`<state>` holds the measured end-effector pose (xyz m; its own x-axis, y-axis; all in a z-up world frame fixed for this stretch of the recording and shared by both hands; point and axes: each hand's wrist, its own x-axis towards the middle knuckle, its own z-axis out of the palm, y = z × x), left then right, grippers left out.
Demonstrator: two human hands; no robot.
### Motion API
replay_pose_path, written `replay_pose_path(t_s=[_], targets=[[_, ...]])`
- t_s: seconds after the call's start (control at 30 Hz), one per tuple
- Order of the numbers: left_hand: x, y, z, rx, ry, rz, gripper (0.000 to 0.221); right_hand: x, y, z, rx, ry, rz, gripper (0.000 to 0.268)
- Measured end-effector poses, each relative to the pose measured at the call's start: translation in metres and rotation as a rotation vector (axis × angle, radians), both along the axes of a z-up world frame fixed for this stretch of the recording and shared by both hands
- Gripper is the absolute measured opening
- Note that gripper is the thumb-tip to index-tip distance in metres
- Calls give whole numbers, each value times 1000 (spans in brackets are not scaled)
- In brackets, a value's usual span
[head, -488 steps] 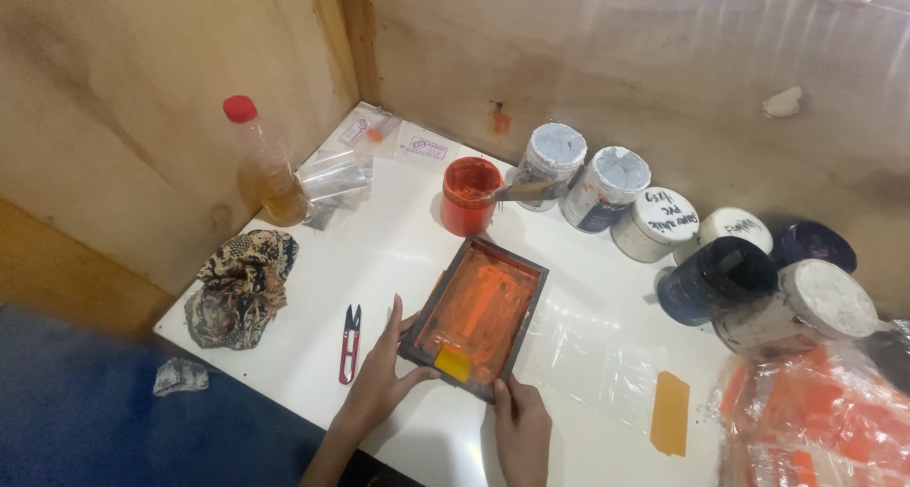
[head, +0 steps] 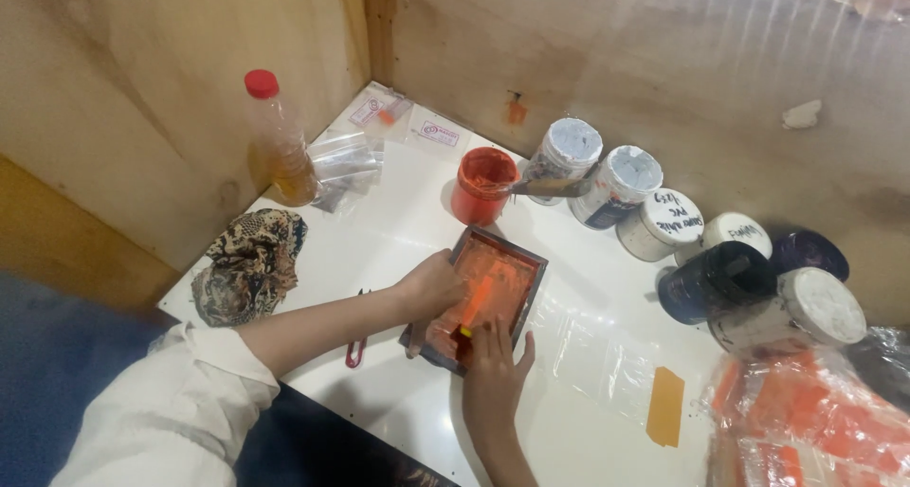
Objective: Preparing a screen printing frame by spreading orange ink evenly across the mesh using a small squeegee.
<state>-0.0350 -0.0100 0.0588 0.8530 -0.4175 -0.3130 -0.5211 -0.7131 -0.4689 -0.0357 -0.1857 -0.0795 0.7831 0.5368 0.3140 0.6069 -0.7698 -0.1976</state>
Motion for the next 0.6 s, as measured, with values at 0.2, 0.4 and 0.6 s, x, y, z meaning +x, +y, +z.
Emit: replay_pose_path(t_s=[0.2,0.4,0.6], targets=[[-6,-4,17,16,28,22,8,39,11,33,155,119,-17,20],[-9,-3,23,11,29,34,7,57,16,27,63,60,2,14],[-7,0,12,-35,4,34,5,39,-6,17,27,110,72,14]])
